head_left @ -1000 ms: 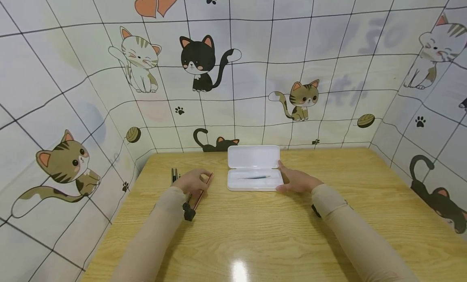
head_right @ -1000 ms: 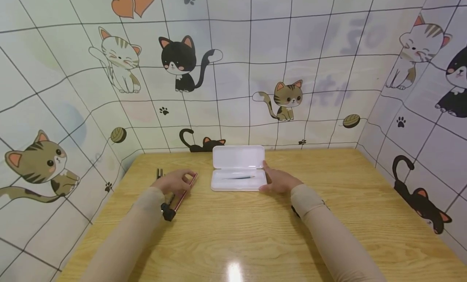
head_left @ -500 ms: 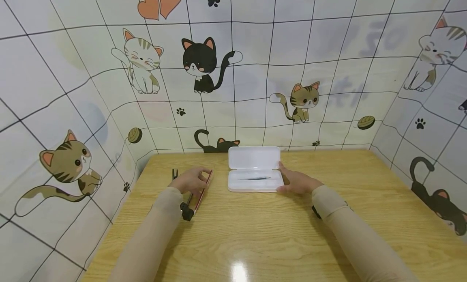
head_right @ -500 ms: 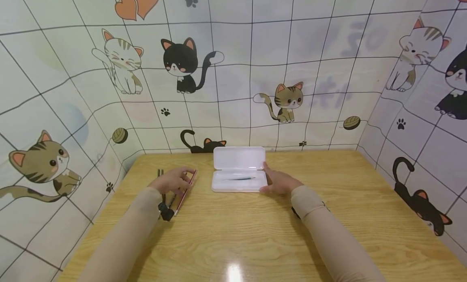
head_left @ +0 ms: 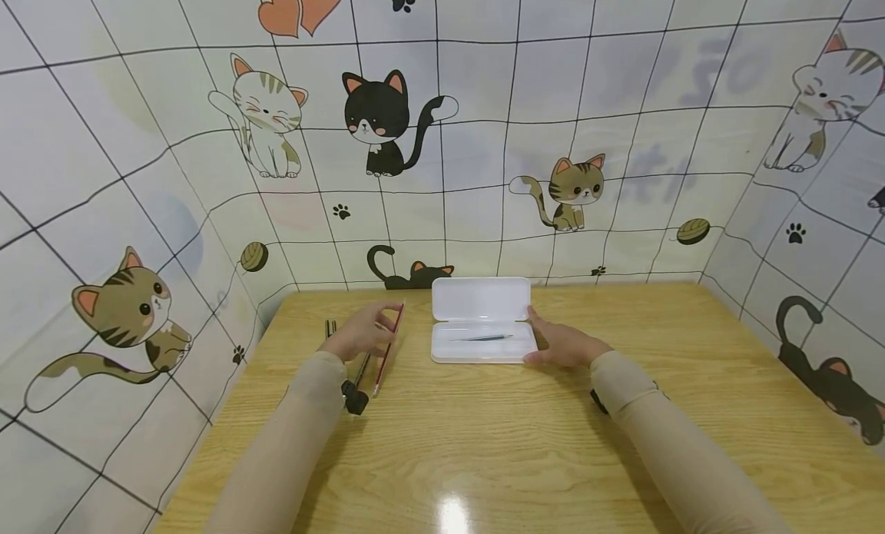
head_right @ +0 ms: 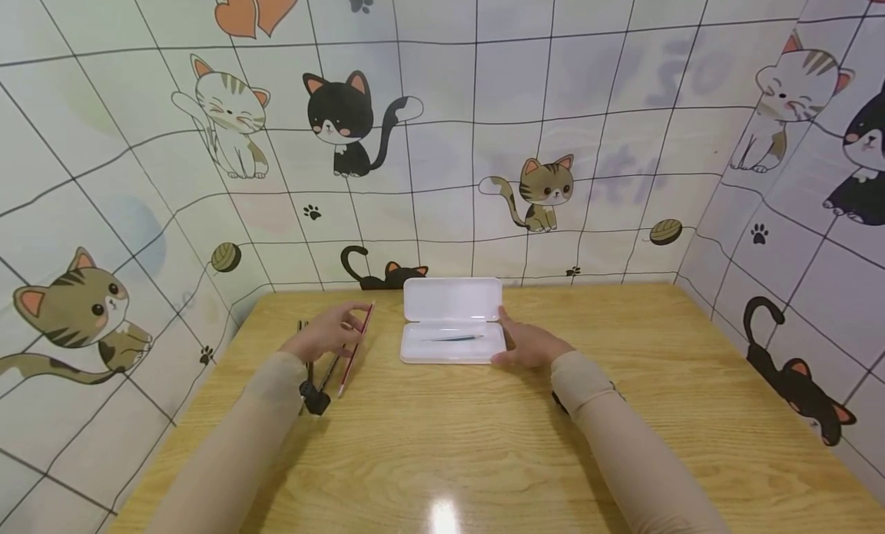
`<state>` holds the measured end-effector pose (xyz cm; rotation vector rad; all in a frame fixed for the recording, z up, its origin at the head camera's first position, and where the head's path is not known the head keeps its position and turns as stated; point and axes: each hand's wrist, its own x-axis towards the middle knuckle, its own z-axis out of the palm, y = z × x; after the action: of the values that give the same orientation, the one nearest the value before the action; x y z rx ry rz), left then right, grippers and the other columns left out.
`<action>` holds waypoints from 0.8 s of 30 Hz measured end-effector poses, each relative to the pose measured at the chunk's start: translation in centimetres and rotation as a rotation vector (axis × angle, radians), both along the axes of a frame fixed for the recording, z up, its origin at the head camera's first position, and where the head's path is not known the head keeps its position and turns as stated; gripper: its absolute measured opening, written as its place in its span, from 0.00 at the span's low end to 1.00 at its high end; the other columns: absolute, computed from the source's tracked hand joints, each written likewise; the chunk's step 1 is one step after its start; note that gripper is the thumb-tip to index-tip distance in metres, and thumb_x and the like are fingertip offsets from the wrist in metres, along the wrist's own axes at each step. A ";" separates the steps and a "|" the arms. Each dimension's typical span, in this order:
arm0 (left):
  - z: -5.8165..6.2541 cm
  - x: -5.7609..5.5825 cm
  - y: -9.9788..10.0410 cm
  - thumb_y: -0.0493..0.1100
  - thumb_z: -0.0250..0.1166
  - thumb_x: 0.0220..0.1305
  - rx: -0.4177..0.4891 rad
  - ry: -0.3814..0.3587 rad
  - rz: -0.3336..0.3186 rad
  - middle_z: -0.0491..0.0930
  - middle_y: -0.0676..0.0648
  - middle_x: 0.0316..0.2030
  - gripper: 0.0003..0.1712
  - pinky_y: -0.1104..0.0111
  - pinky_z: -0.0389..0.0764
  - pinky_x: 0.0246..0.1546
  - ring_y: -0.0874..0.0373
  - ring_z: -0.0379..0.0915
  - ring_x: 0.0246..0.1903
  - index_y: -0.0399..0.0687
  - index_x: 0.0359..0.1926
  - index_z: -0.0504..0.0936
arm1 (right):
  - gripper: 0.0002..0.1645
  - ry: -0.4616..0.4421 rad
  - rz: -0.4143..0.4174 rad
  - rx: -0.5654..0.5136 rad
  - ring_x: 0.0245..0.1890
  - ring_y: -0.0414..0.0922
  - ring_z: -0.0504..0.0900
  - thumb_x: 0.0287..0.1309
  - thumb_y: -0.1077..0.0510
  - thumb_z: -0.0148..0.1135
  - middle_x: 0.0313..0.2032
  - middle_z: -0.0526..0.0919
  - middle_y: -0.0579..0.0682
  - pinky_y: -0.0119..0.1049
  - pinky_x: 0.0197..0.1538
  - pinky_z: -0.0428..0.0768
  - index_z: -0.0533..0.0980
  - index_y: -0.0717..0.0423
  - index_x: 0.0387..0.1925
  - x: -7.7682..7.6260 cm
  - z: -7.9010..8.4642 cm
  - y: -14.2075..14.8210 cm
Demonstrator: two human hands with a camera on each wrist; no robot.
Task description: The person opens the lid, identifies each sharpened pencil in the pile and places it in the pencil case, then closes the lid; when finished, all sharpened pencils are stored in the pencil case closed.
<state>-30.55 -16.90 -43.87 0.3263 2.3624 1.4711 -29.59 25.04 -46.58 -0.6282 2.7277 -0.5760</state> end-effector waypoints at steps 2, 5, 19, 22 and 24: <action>0.1 -0.1 0.1 0.25 0.60 0.68 0.021 0.001 0.018 0.71 0.33 0.52 0.37 0.55 0.86 0.37 0.37 0.76 0.49 0.48 0.75 0.65 | 0.65 0.003 0.001 0.003 0.75 0.64 0.54 0.66 0.39 0.64 0.78 0.42 0.65 0.58 0.74 0.55 0.34 0.66 0.79 0.0 0.0 0.0; 0.2 -0.2 0.3 0.26 0.60 0.68 0.037 0.014 0.040 0.71 0.34 0.52 0.38 0.56 0.86 0.37 0.36 0.76 0.49 0.47 0.76 0.63 | 0.64 0.006 0.000 0.003 0.75 0.64 0.55 0.66 0.39 0.64 0.78 0.43 0.65 0.58 0.74 0.55 0.34 0.66 0.79 0.0 -0.1 0.0; 0.3 -0.3 1.0 0.29 0.62 0.69 0.054 0.181 0.051 0.73 0.36 0.53 0.39 0.58 0.86 0.40 0.42 0.77 0.50 0.55 0.76 0.64 | 0.65 0.002 0.003 0.012 0.75 0.63 0.55 0.66 0.38 0.64 0.78 0.42 0.64 0.58 0.74 0.55 0.34 0.65 0.79 -0.3 -0.3 0.0; 0.4 -0.3 1.2 0.30 0.62 0.69 0.041 0.207 0.062 0.74 0.37 0.53 0.40 0.59 0.86 0.40 0.42 0.78 0.50 0.57 0.77 0.63 | 0.65 0.002 0.004 0.008 0.75 0.63 0.54 0.65 0.38 0.64 0.78 0.41 0.64 0.58 0.74 0.55 0.34 0.66 0.79 -0.3 -0.3 0.1; 0.4 -0.3 1.4 0.29 0.62 0.69 0.039 0.222 0.065 0.74 0.36 0.54 0.40 0.60 0.86 0.40 0.42 0.78 0.50 0.57 0.77 0.63 | 0.65 -0.006 -0.002 0.009 0.75 0.63 0.54 0.65 0.38 0.64 0.79 0.41 0.63 0.58 0.74 0.54 0.34 0.65 0.79 -0.3 -0.3 0.1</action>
<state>-30.88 -15.49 -43.50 0.4477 2.5402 1.5860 -29.94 25.10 -46.87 -0.6204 2.7241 -0.5654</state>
